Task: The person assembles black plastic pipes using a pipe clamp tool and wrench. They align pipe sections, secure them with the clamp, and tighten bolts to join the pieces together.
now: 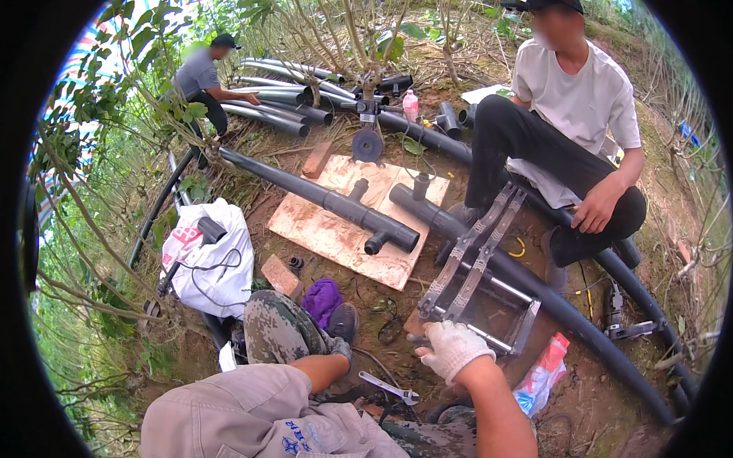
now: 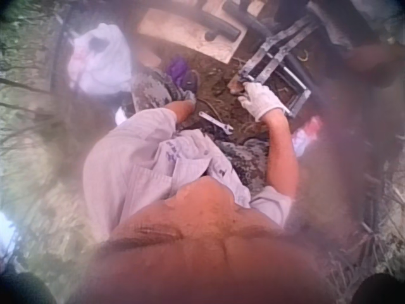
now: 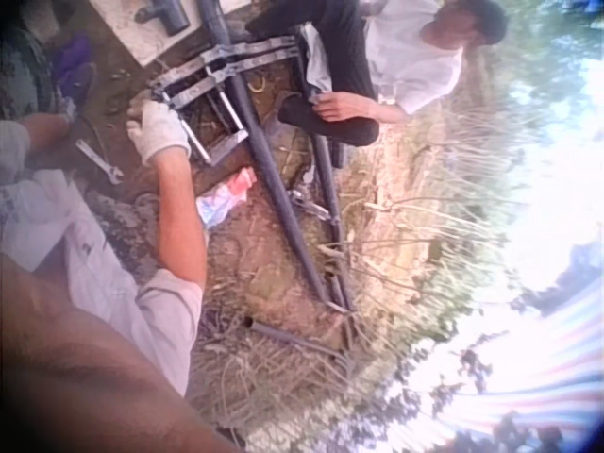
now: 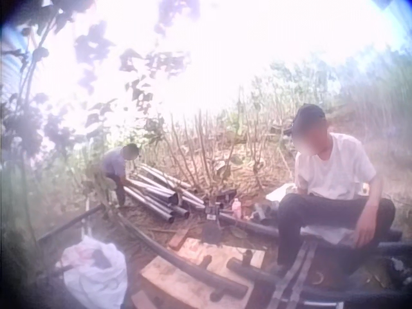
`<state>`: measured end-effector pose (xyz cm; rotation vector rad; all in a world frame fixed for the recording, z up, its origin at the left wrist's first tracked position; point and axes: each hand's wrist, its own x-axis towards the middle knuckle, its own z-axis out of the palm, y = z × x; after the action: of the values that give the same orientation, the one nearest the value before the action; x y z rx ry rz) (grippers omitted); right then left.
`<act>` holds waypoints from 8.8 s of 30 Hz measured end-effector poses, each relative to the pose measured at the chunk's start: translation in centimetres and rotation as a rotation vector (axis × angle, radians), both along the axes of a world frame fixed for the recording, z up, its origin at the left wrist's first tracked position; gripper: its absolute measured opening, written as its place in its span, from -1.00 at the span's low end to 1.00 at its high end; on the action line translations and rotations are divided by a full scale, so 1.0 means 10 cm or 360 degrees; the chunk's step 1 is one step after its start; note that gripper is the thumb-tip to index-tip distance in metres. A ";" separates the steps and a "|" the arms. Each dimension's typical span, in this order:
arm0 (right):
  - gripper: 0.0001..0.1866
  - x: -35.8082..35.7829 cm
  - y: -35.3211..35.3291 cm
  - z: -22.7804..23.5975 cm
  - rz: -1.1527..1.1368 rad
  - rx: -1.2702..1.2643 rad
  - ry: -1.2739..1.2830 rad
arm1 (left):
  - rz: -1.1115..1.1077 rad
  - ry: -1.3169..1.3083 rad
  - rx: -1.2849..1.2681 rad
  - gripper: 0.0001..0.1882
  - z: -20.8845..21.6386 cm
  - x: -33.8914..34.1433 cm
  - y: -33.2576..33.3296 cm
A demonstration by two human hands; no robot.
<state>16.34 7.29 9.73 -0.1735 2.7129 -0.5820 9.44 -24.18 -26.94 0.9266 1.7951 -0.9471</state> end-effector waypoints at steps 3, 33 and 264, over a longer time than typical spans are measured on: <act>-0.55 0.02 0.01 0.03 -0.0023 0.0008 -0.0005 | 0.0013 -0.0040 -0.0017 -0.45 0.01 0.13 -0.08; -0.43 -0.03 0.00 0.01 -0.0085 0.0013 -0.0104 | 0.0250 -0.0306 0.1466 -0.47 2.48 -1.25 1.35; -0.71 -1.19 0.29 -0.78 -0.1118 -0.0972 0.1002 | 0.4417 -0.1660 0.3122 0.07 2.37 -2.23 2.41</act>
<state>4.43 10.21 1.97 0.5670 3.0409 -1.8159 -12.87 -0.09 -3.21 1.0252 -0.7872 -3.3159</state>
